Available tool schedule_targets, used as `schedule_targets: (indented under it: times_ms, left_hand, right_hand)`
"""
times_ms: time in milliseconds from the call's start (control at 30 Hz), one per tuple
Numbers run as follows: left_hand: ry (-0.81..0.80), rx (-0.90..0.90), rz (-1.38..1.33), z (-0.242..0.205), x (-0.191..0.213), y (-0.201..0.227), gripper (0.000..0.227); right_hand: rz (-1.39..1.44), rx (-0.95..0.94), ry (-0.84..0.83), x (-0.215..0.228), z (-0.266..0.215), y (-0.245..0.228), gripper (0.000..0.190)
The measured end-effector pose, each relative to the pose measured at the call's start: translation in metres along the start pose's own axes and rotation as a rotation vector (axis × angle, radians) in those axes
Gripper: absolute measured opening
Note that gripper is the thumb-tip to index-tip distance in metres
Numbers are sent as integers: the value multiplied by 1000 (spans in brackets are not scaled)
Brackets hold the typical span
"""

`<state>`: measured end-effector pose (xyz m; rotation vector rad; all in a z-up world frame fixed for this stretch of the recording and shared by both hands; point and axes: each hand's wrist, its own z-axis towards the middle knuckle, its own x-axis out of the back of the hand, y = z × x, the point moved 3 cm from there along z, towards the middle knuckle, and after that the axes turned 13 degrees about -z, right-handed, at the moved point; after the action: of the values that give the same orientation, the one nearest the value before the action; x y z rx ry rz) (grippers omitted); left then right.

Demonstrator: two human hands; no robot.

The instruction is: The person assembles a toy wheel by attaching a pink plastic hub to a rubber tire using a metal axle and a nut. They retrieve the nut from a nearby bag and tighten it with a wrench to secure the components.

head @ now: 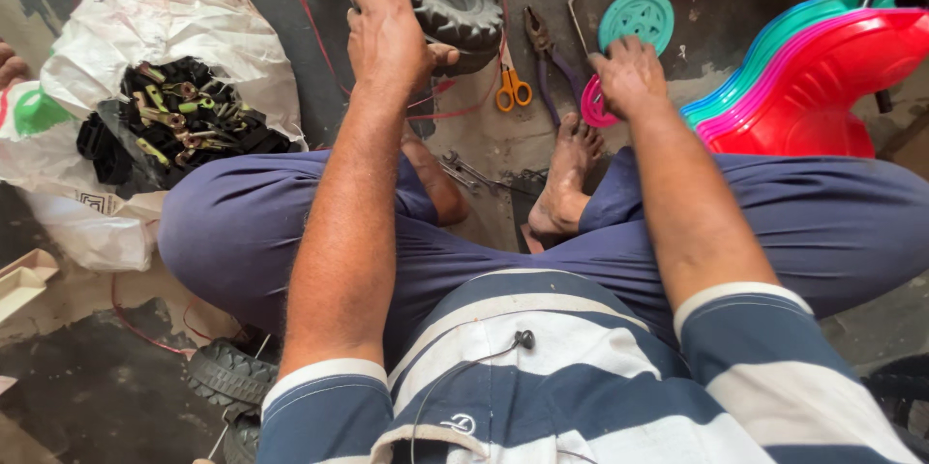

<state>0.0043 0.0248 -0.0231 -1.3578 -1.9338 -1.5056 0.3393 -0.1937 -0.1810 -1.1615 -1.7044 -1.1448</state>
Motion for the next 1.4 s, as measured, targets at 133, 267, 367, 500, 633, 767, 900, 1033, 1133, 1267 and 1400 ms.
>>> schedule_targets:
  times_ms: [133,267,367,500,633,767,900,1033,1133,1267,1400]
  left_hand:
    - [-7,34,13,2,2,1,134]
    - [-10,78,-11,2,5,13,136]
    - [-34,124,-63,-1,12,16,130]
    - [-29,121,-82,-2,15,19,129]
    - [-28,111,-76,-2,12,17,131]
    - [-40,115,-100,-2,9,14,131]
    - [-44,104,-118,-1,8,13,130]
    - [-24,78,-120,-1,8,12,132]
    - [-31,91,-112,-2,7,13,132]
    - [-9,71,-122,-2,7,11,131]
    - [-2,68,-112,-1,6,11,131]
  right_hand:
    - [-98,66,-116,-4,7,5,14]
    - [122,7,-396,60,56,32,25]
    - [674,-254,-244,148,98,51,38]
    - [1215,-335,200,219,148,40,29]
    - [1530,-351,144,213,193,2,20]
    - [1710,-201,116,208,208,-15,20]
    - [1678,-126,62,209,208,-6,24]
    - [1387,-44,122,226,208,-4,30]
    - [1048,-139,188,245,201,-5,40]
    - [965,-149,234,264,197,-14,41]
    - [929,-117,196,270,199,-15,43]
